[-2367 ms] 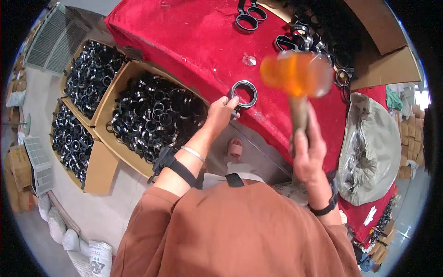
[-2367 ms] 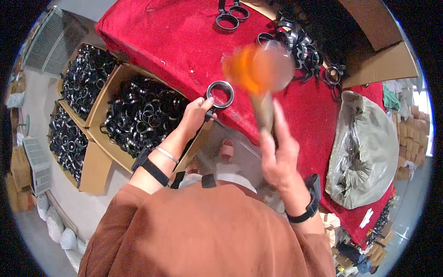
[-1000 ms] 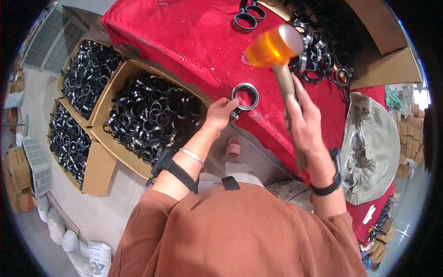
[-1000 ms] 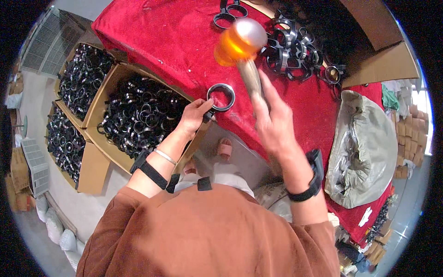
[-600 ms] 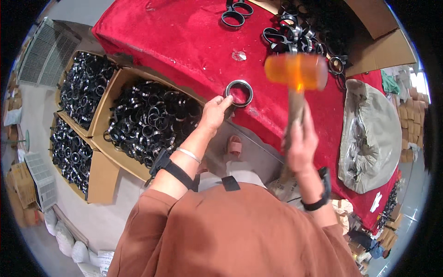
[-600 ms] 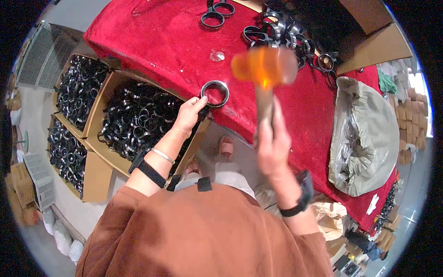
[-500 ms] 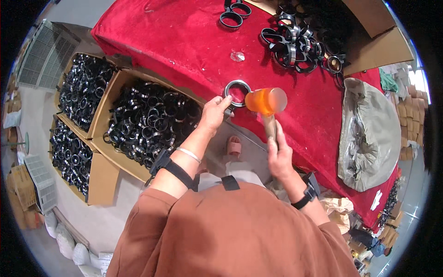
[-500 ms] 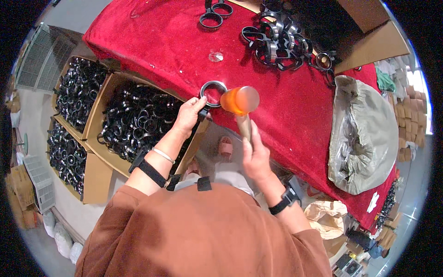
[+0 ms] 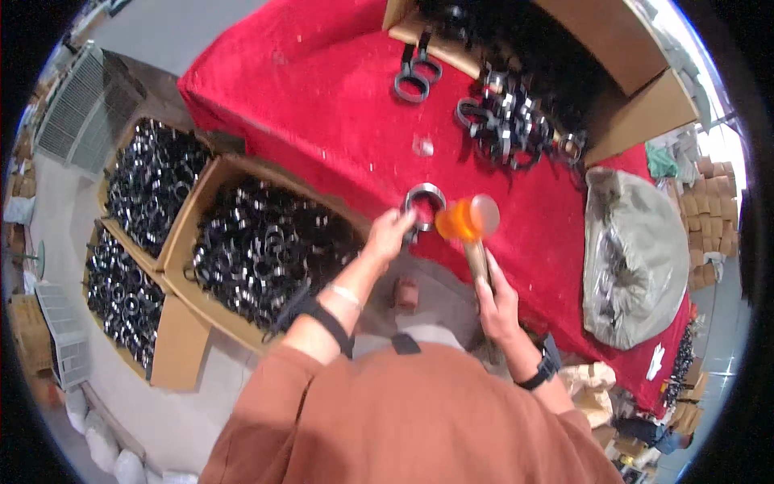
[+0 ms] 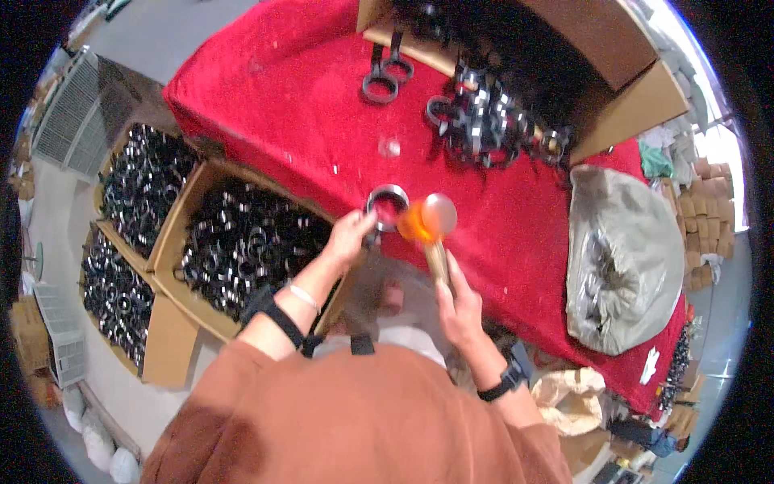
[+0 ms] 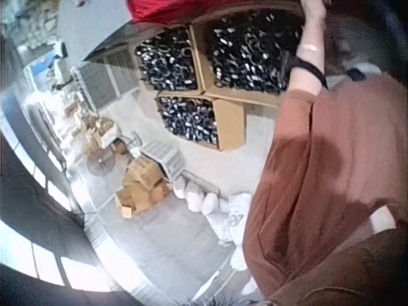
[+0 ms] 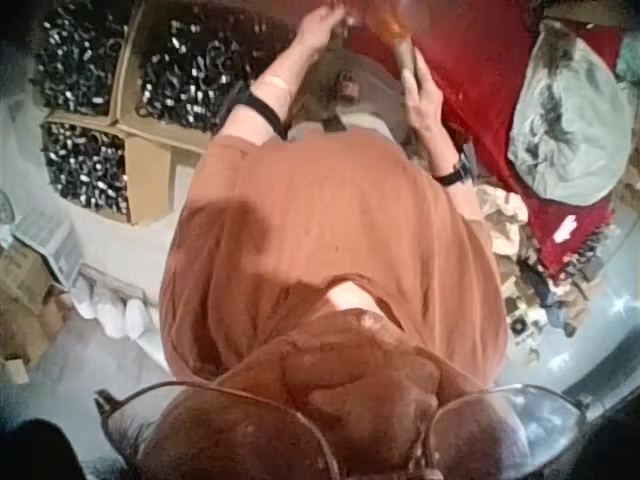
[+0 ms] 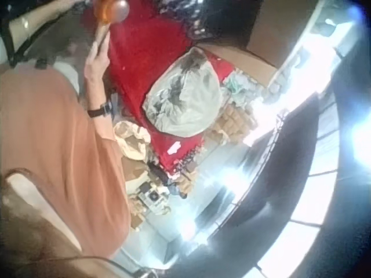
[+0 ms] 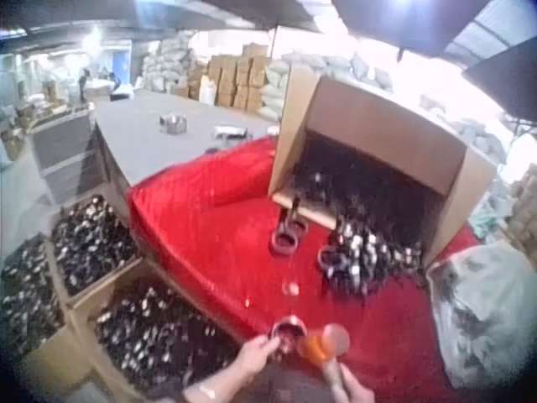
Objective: Assembling metal rings onto plastic components using a rubber mallet at a workstation.
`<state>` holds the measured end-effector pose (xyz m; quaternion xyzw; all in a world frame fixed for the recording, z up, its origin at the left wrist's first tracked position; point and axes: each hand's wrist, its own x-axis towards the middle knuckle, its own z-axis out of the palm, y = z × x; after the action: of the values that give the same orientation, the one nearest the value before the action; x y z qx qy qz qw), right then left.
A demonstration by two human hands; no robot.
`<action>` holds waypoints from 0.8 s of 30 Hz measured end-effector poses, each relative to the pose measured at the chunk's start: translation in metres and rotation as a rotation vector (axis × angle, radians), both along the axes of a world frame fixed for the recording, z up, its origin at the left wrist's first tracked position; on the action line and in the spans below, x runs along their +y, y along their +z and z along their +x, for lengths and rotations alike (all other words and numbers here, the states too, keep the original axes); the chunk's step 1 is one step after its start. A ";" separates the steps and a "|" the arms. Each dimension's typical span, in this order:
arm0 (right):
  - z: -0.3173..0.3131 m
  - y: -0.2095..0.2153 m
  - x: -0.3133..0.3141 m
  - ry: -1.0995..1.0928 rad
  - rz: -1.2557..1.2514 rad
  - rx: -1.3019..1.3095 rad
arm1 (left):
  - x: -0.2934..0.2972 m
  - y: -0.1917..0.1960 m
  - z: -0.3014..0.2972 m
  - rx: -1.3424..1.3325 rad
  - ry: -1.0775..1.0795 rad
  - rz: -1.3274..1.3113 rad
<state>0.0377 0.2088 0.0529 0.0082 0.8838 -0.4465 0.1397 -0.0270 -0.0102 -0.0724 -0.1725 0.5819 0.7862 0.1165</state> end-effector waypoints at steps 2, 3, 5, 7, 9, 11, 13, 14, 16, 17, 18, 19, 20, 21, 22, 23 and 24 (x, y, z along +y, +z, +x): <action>-0.002 -0.009 0.021 -0.006 0.106 0.180 | -0.007 0.010 0.010 0.020 -0.024 -0.102; -0.004 -0.010 0.029 -0.042 0.080 0.198 | -0.021 -0.003 0.023 0.094 -0.026 -0.232; -0.011 -0.010 0.055 -0.117 0.114 0.255 | -0.050 0.009 0.049 0.083 -0.064 -0.322; -0.021 -0.011 0.073 -0.206 0.090 0.182 | -0.094 0.002 0.074 -0.014 -0.086 -0.514; -0.034 -0.026 0.083 -0.234 0.005 0.192 | -0.136 -0.004 0.083 -0.179 -0.129 -1.174; -0.043 -0.031 0.084 -0.347 -0.179 0.029 | -0.148 0.005 0.061 0.101 0.010 -1.290; -0.047 -0.047 0.090 -0.366 -0.185 0.015 | -0.139 0.042 -0.001 0.454 0.019 -1.331; -0.047 -0.057 0.094 -0.364 -0.203 0.007 | -0.126 0.067 -0.035 0.613 0.028 -1.391; -0.056 -0.064 0.085 -0.226 0.183 0.205 | -0.112 0.093 -0.097 0.860 0.006 -1.476; -0.058 -0.051 0.077 -0.253 0.138 0.030 | -0.108 0.103 -0.128 0.918 -0.055 -1.584; -0.062 -0.050 0.079 -0.244 0.124 0.033 | -0.101 0.110 -0.160 0.982 -0.111 -1.688; -0.060 -0.057 0.084 -0.239 0.146 0.036 | -0.096 0.108 -0.192 1.009 -0.155 -1.815; -0.058 -0.061 0.085 -0.233 0.167 0.040 | -0.093 0.101 -0.222 1.031 -0.201 -1.945; -0.059 -0.055 0.084 -0.266 0.130 0.004 | -0.088 0.097 -0.247 1.022 -0.291 -2.049; -0.058 -0.051 0.084 -0.292 0.087 -0.033 | -0.085 0.094 -0.265 1.002 -0.385 -2.158; -0.054 -0.058 0.089 -0.295 0.081 0.000 | -0.081 0.089 -0.281 1.006 -0.420 -2.200; -0.051 -0.070 0.096 -0.288 0.065 0.033 | -0.083 0.084 -0.294 0.996 -0.458 -2.256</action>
<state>-0.0134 0.3045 -0.0172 0.1322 0.8895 -0.4333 0.0591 -0.3214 -0.0932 0.0120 0.2442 0.9271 -0.2078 -0.1944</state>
